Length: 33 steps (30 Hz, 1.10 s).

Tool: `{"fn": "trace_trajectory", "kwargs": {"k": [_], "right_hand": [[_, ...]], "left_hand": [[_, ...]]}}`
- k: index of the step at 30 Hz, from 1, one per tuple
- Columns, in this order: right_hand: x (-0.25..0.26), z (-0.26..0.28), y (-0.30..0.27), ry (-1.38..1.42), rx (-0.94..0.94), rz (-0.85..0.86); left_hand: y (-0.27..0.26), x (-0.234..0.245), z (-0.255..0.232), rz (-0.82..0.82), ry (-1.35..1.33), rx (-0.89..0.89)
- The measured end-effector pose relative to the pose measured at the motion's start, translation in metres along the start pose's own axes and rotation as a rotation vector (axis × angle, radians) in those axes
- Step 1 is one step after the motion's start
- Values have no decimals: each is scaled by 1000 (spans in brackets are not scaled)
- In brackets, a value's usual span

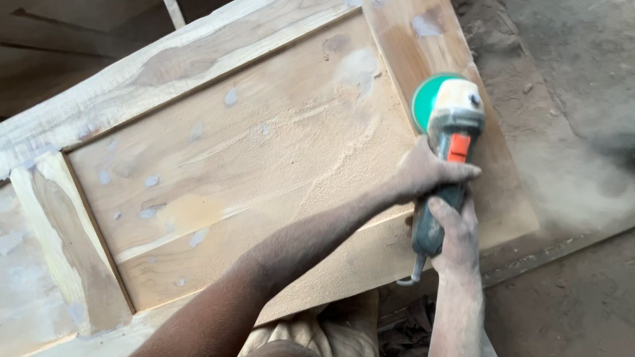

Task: The person uses an angle grinder with a sanding disc to smooth the surface of a wooden door. They systematically sand the entire surface, then lift and flip the door to inspect the other side.

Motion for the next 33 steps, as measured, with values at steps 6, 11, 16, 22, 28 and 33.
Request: {"fn": "trace_trajectory", "kwargs": {"k": [6,11,16,22,28,33], "right_hand": [[-2,3,56,13,7,52],[-44,46,145,127,147,259],[-74,64,190,105,246,315],[-44,42,141,35,185,205],[-10,28,55,49,78,23],[12,-7,-5,82,48,-46]], "left_hand": [[50,31,-18,-56,-2,-155],[129,84,-52,-99,-115,-276],[146,113,-55,-21,-144,-187],[116,98,-57,74,-167,-119],[60,24,-38,74,-90,-110],[-4,-9,-10,92,-34,59]]}}
Point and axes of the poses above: each hand's wrist, its own y-axis towards the middle knuckle, its own x-axis out of the back of the hand, z = x × y, the point moved 6 cm from there along y, towards the middle knuckle, and after that the axes turned 2 degrees about x, right-handed, at the moved point
